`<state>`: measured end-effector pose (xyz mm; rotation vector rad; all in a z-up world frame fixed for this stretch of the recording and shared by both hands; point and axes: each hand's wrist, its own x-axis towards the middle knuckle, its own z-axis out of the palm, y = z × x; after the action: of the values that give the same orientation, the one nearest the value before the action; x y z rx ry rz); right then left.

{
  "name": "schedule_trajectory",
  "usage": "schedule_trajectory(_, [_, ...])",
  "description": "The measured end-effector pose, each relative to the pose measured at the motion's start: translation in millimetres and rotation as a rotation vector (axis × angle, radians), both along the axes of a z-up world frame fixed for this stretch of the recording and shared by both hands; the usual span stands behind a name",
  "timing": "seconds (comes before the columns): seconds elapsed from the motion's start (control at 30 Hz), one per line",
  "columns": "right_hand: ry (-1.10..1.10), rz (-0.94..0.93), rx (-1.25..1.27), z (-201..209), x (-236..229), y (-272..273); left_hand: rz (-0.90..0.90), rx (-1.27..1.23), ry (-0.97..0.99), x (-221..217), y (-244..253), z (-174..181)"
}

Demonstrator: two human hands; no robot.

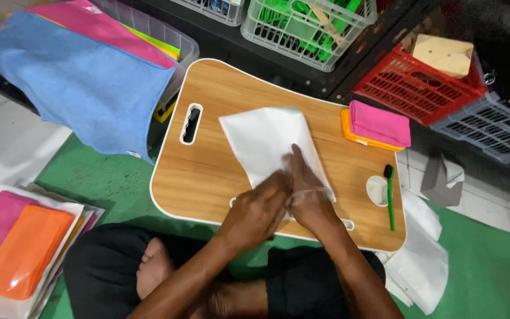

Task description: The person folds a pink microfiber cloth on a small wooden table, then places it into a clear plastic bag. They repeat the process with a yellow cloth, folding it and placing it into a separate bag.

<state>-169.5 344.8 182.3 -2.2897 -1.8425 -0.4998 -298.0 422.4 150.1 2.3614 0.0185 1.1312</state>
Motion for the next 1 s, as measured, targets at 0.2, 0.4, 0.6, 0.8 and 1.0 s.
schedule_trajectory(0.2, [-0.017, -0.142, -0.260, -41, 41, 27, -0.176, -0.036, -0.076, -8, 13, 25])
schedule_trajectory(0.4, [0.096, -0.409, -0.307, -55, 36, 45, -0.172, -0.042, -0.130, -10, 23, 13])
schedule_trajectory(0.6, [0.071, 0.063, -0.235, -35, 38, 52, -0.231, -0.100, -0.178, -13, 22, 3])
schedule_trajectory(0.8, [0.910, 0.093, -0.026, -30, 32, 46, -0.170, -0.048, -0.176, -12, 20, 10])
schedule_trajectory(1.0, [0.501, 0.137, -0.079, -55, 47, 40, -0.073, -0.153, -0.244, -16, 25, 5])
